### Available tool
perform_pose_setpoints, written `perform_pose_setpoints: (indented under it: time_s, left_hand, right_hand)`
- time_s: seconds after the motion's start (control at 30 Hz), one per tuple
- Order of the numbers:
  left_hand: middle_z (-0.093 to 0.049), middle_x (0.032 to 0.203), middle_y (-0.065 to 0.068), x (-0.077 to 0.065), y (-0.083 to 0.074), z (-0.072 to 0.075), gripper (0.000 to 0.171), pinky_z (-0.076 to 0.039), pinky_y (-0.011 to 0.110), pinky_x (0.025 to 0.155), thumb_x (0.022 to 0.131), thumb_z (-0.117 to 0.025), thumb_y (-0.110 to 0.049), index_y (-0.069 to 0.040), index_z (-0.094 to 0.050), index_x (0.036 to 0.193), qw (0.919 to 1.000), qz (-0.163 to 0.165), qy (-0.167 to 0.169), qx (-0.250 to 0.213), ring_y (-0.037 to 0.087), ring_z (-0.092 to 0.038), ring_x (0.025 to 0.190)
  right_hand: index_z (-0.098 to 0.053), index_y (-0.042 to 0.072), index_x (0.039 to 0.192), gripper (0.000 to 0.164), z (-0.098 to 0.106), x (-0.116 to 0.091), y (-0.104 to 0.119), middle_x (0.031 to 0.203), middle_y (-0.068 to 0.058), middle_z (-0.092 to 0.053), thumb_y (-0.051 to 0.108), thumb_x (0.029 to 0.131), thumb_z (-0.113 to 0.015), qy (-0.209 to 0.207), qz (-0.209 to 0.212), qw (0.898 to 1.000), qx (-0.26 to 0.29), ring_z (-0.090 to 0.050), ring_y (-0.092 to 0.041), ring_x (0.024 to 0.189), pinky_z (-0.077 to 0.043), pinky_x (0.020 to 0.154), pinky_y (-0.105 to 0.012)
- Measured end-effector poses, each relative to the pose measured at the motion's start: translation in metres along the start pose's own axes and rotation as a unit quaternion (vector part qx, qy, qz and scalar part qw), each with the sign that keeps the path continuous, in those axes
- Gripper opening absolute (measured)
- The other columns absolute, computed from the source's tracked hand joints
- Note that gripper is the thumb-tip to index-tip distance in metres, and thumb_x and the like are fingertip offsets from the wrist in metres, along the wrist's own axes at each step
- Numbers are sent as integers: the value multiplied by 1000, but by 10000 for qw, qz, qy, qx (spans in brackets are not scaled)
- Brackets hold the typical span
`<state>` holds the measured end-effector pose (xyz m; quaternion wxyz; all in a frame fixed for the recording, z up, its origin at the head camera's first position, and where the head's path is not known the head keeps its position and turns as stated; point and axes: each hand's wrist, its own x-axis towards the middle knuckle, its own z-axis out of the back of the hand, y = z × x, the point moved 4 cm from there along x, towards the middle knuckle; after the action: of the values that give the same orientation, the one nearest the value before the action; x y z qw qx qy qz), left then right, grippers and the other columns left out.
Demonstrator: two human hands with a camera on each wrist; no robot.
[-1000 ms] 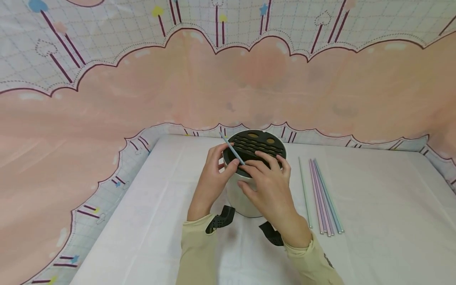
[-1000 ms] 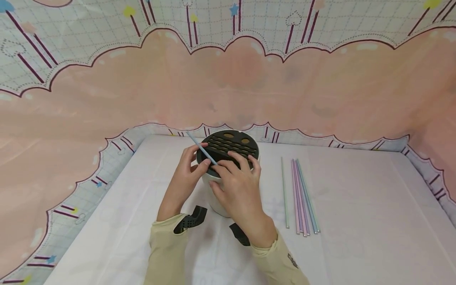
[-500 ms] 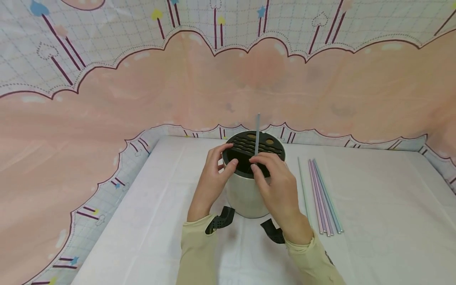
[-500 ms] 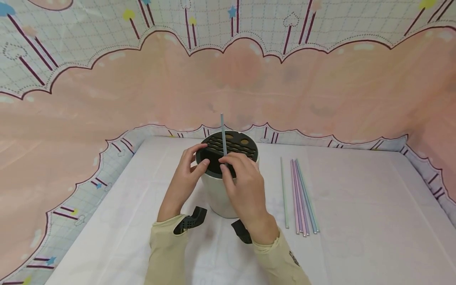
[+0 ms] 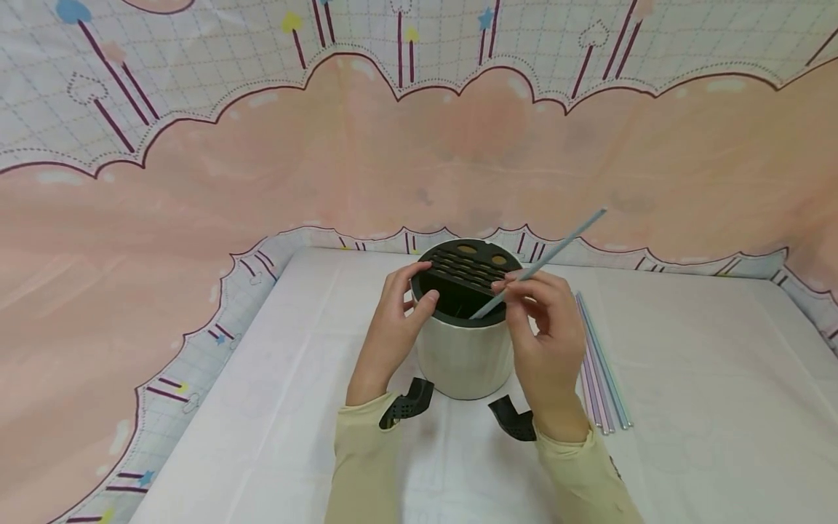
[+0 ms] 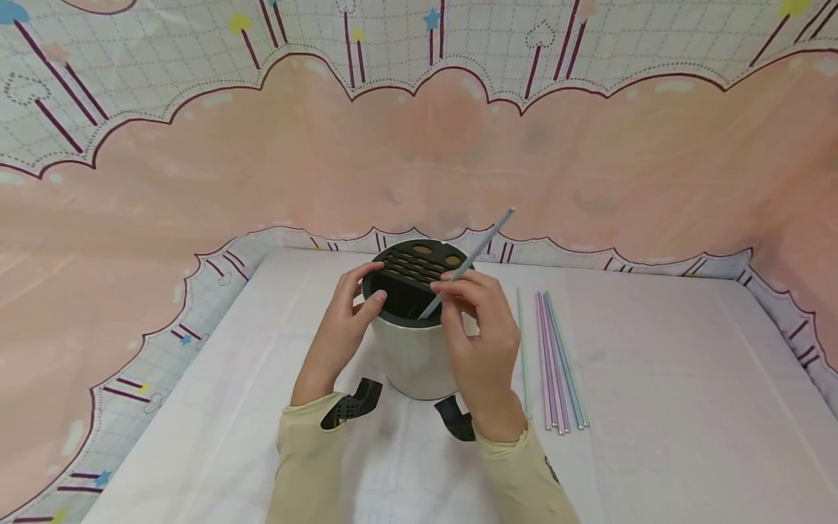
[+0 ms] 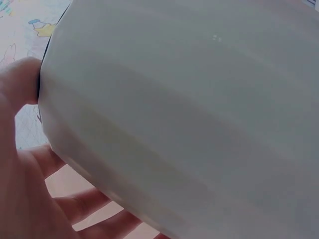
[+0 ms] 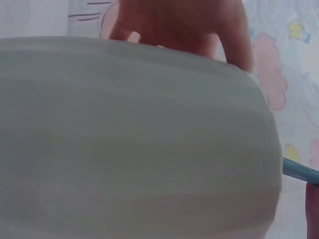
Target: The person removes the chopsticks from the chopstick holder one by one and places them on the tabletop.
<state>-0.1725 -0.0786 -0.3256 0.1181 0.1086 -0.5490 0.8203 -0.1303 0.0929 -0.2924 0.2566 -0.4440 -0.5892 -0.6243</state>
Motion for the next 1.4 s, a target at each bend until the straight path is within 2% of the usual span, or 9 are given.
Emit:
perform_pose_setpoints:
  time_s: [0.13, 0.27, 0.37, 0.6, 0.77, 1.07, 1.27, 1.4]
  left_hand:
    - [-33, 134, 1, 5, 17, -3, 43, -35, 45, 95, 90, -49, -32, -21, -41, 131, 9999, -97, -13, 61, 22, -32, 121]
    - [-33, 133, -7, 10, 31, -5, 43, -36, 43, 94, 89, -47, -43, -32, -40, 130, 9997, -134, -50, 181, 17, -32, 121]
    - [-32, 133, -9, 10, 34, -6, 43, -36, 43, 94, 88, -45, -48, -35, -39, 129, 9995, -143, -99, 260, 15, -32, 121]
    - [-32, 133, -9, 11, 33, -7, 44, -36, 44, 94, 88, -43, -50, -34, -39, 129, 9994, -179, -137, 260, 16, -31, 122]
    - [-32, 133, -9, 11, 32, -6, 43, -36, 47, 94, 89, -43, -49, -33, -40, 129, 9995, -188, -140, 211, 16, -31, 122]
    - [-33, 133, -9, 12, 31, -7, 44, -36, 44, 94, 88, -43, -49, -34, -40, 129, 9995, -167, -144, 221, 15, -31, 122]
    - [-33, 133, -10, 13, 34, -7, 43, -35, 44, 95, 88, -43, -49, -35, -40, 129, 9996, -132, -148, 203, 15, -30, 122]
    - [-33, 133, -10, 14, 35, -8, 43, -35, 44, 95, 88, -43, -49, -35, -40, 129, 9997, -119, -130, 166, 15, -30, 122]
  right_hand:
    - [-52, -18, 88, 11, 14, 7, -1, 91, -24, -53, -17, 78, -52, -617, -374, 9939, 833, -61, -27, 78, -52, 71, -32]
    - [-51, -20, 88, 12, 33, 14, -7, 90, -27, -52, -18, 76, -55, -1356, -456, 9770, 1582, -61, -31, 74, -52, 69, -36]
    - [-51, -19, 89, 14, 46, 17, -11, 90, -29, -52, -16, 76, -57, -1706, -461, 9685, 1756, -61, -33, 73, -52, 68, -37]
    - [-48, -19, 90, 20, 68, 23, -22, 88, -32, -52, -14, 74, -59, -2192, -484, 9552, 1930, -59, -36, 67, -52, 62, -41]
    - [-46, -17, 98, 29, 79, 26, -29, 87, -34, -50, -16, 72, -59, -2144, -591, 9503, 2180, -57, -37, 62, -52, 59, -42]
    - [-44, -5, 117, 46, 98, 31, -44, 96, -31, -52, -16, 75, -58, -1636, -1251, 9603, 1882, -60, -33, 66, -53, 60, -38]
    - [-52, -3, 117, 42, 104, 31, -52, 94, -27, -57, -10, 76, -61, -1406, -1554, 9701, 1224, -62, -27, 67, -53, 59, -31]
    - [-57, 1, 115, 38, 104, 29, -59, 94, -20, -60, -6, 78, -61, -1191, -2011, 9707, 554, -63, -20, 68, -52, 58, -25]
